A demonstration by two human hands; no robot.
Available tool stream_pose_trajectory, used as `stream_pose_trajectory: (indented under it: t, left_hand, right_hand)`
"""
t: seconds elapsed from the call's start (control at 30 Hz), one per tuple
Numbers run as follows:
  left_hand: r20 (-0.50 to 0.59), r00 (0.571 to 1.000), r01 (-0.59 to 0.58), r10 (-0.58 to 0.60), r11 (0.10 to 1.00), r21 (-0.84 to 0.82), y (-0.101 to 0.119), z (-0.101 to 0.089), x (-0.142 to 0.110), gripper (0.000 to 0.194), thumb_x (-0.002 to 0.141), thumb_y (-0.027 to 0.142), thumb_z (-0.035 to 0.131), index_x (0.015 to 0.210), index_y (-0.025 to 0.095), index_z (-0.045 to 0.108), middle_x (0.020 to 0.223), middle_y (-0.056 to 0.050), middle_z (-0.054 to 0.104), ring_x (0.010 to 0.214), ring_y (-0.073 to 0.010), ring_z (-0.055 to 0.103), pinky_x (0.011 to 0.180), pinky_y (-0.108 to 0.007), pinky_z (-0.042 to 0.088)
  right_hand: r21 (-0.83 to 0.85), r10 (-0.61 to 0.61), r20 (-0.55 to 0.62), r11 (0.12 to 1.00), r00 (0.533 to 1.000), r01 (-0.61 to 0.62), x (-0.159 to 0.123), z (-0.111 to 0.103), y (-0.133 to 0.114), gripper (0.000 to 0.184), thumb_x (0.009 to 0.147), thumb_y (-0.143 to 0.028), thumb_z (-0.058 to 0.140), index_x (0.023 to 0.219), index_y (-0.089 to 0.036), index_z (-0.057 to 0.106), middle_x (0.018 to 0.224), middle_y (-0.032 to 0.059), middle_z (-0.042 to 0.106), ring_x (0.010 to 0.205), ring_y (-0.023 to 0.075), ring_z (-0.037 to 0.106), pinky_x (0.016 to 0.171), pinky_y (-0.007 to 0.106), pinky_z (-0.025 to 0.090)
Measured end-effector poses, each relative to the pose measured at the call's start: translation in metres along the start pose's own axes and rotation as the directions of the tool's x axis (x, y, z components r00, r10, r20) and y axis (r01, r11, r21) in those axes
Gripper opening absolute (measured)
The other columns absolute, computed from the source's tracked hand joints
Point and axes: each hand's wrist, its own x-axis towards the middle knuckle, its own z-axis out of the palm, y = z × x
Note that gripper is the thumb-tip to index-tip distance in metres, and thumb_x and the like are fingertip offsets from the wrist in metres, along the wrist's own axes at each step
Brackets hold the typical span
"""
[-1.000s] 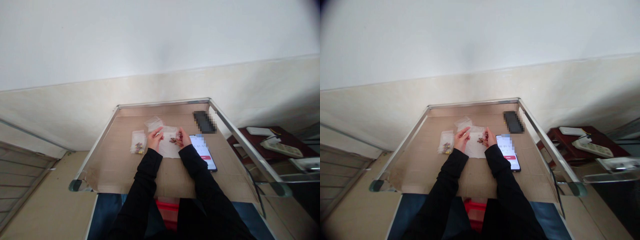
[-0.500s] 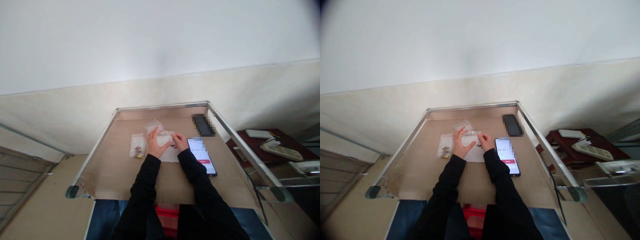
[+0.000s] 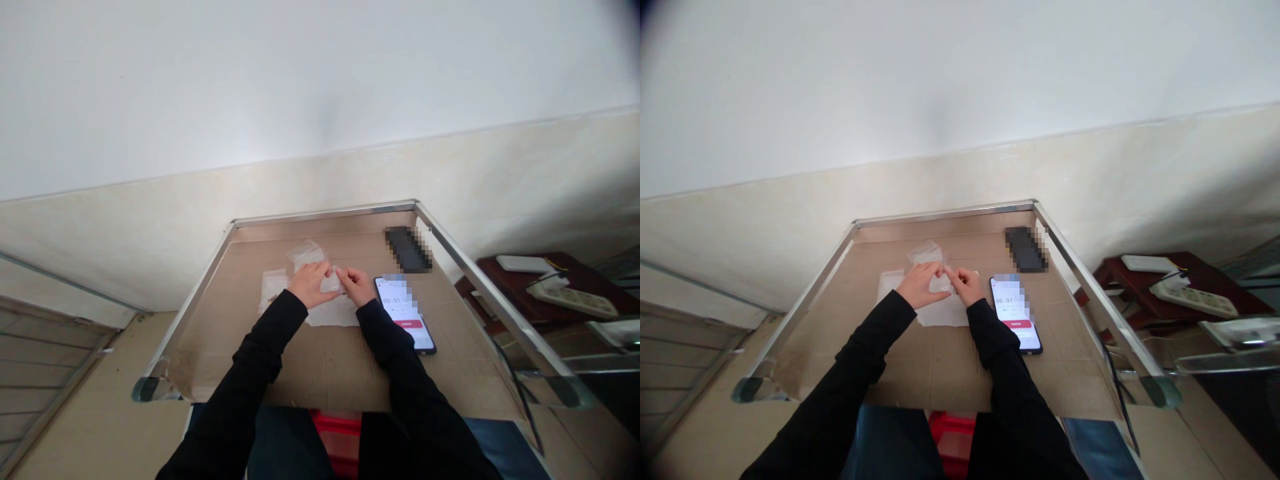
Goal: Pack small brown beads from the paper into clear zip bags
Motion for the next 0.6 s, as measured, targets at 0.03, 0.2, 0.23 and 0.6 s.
stream_pose_trajectory:
  t: [0.03, 0.2, 0.23, 0.6]
  left_hand:
    - [-0.007, 1.000, 0.001, -0.001, 1.000, -0.005, -0.005, -0.002, 0.000, 0.034, 0.064, 0.046, 0.053, 0.080, 0.018, 0.041, 0.076, -0.001, 0.051, 0.076, -0.0177, 0.048, 0.069, -0.030, 0.034]
    - [-0.111, 0.986, 0.117, -0.123, 0.991, -0.064, -0.056, -0.015, 0.015, 0.039, 0.062, 0.049, 0.054, 0.082, 0.019, 0.039, 0.078, -0.001, 0.051, 0.072, -0.0157, 0.049, 0.066, -0.028, 0.037]
    - [-0.136, 0.976, 0.158, -0.169, 0.984, -0.083, -0.069, -0.015, 0.020, 0.040, 0.062, 0.049, 0.053, 0.083, 0.018, 0.039, 0.078, -0.001, 0.051, 0.072, -0.0156, 0.049, 0.066, -0.028, 0.037]
    - [0.091, 0.907, 0.418, -0.411, 0.904, -0.084, -0.139, 0.042, 0.071, 0.074, 0.054, 0.056, 0.057, 0.111, 0.015, 0.035, 0.091, -0.012, 0.054, 0.082, -0.0245, 0.053, 0.072, -0.033, 0.039]
  right_hand:
    - [-0.003, 0.029, -0.022, 1.000, 0.999, -0.029, 0.000, 0.000, 0.000, 0.041, 0.071, -0.048, 0.045, 0.047, -0.017, 0.034, 0.038, -0.0068, 0.033, 0.034, 0.0049, 0.034, 0.035, 0.017, 0.026]
    - [-0.293, 0.022, -0.132, 0.954, 0.991, -0.060, -0.003, -0.002, 0.000, 0.040, 0.073, -0.049, 0.040, 0.049, -0.017, 0.037, 0.041, -0.0038, 0.041, 0.039, 0.0081, 0.044, 0.039, 0.018, 0.029]
    - [-0.411, -0.031, -0.126, 0.911, 0.992, -0.024, -0.004, -0.003, 0.000, 0.040, 0.074, -0.048, 0.040, 0.049, -0.017, 0.038, 0.042, -0.0030, 0.043, 0.041, 0.0084, 0.044, 0.041, 0.019, 0.029]
    - [-0.889, -0.106, -0.069, 0.458, 0.992, -0.013, -0.006, -0.005, 0.009, 0.033, 0.078, -0.038, 0.037, 0.057, -0.017, 0.051, 0.054, 0.0012, 0.053, 0.049, 0.0099, 0.044, 0.046, 0.023, 0.018]
